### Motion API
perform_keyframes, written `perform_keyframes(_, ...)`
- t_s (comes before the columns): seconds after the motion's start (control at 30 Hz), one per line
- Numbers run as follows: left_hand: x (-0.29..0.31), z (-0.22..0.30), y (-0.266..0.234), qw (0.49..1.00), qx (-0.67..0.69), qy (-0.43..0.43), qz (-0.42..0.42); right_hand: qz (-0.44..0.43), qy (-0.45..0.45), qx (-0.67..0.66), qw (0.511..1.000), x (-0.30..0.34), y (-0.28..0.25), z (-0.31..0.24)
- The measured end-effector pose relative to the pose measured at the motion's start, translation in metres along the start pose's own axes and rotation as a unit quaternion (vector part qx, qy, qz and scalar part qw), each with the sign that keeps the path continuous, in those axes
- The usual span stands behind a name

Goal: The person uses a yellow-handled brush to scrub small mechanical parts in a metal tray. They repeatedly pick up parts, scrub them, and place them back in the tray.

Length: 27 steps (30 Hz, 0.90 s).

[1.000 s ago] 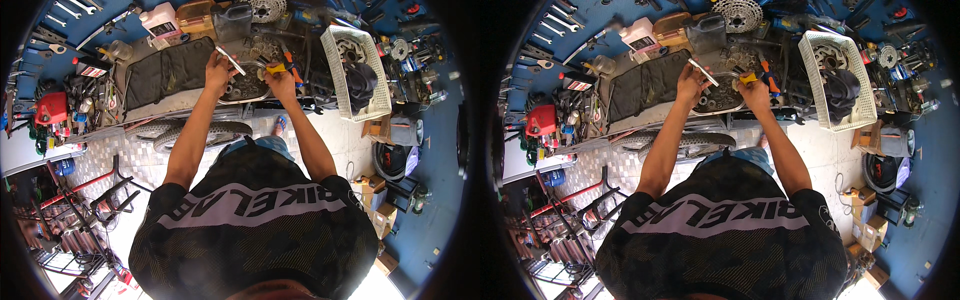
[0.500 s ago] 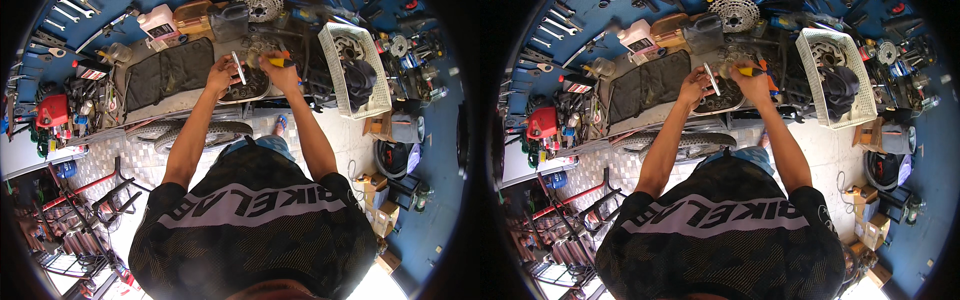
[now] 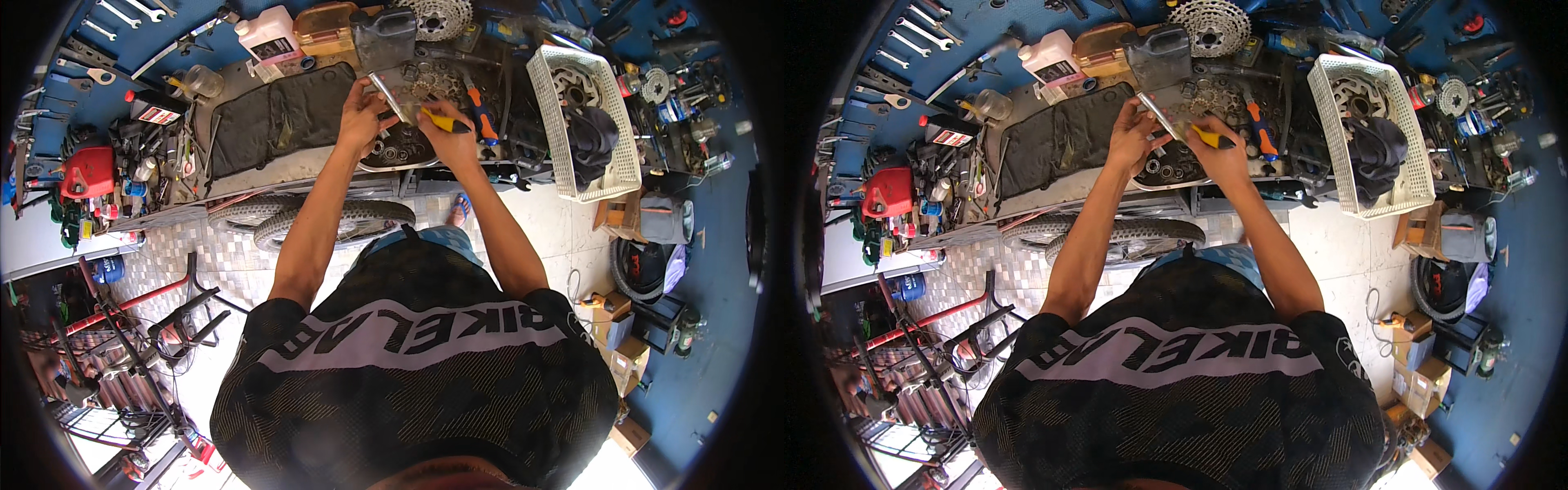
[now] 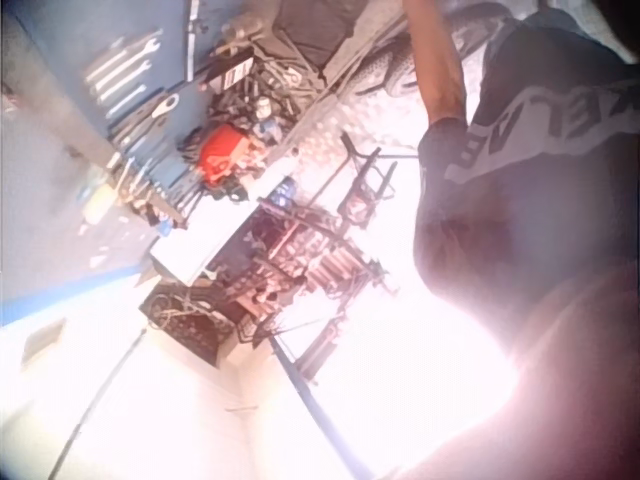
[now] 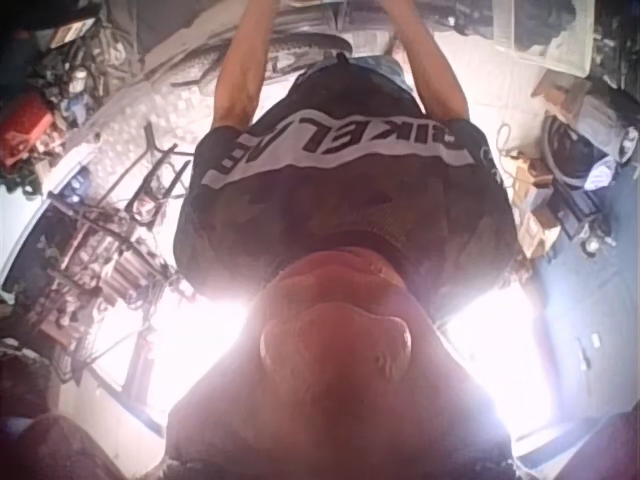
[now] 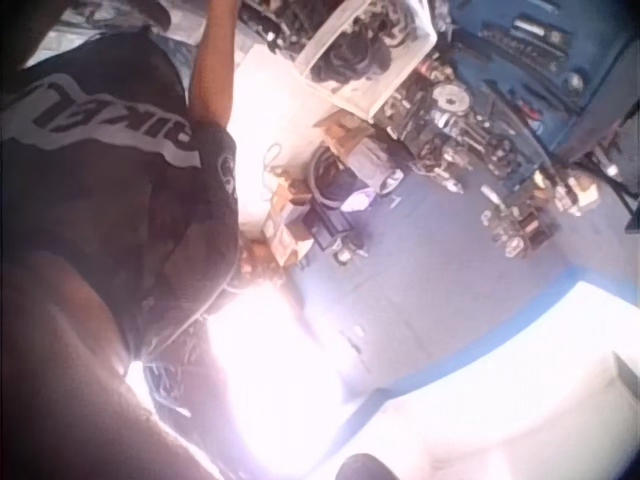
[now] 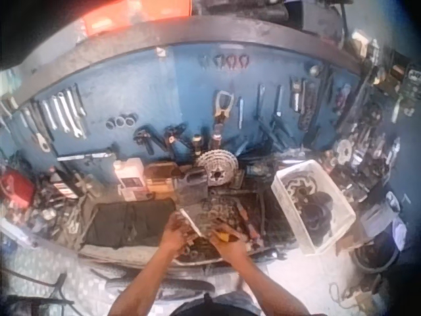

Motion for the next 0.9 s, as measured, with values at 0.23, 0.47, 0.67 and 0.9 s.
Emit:
perform_keyframes(0.23,-0.009,-0.021,-0.009,0.998,-0.054,0.026,0.037,-0.013,0.038,-0.047,0.998,0.009,0.006,-0.019)
perform_keyframes(0.47,-0.006,0.029,0.016,0.937,-0.241,0.249,-0.040,-0.001,0.026,0.043,0.999,0.021,-0.034,0.041)
perform_keyframes(0.67,0.035,0.060,0.060,0.729,-0.499,0.467,-0.045,-0.016,0.005,0.111,0.994,0.028,-0.041,0.039)
perform_keyframes(0.9,-0.011,0.014,-0.050,0.865,-0.462,0.192,0.045,-0.049,0.034,0.075,0.995,0.035,-0.045,0.037)
Point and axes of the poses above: each hand's wrist, its own x-axis away from the middle knuckle, its own y-axis out of the palm, z = x × y, the point moved 1 cm from there along -x, towards the middle knuckle, and after that the axes turned 1 degree about y, right-handed, at the moved point
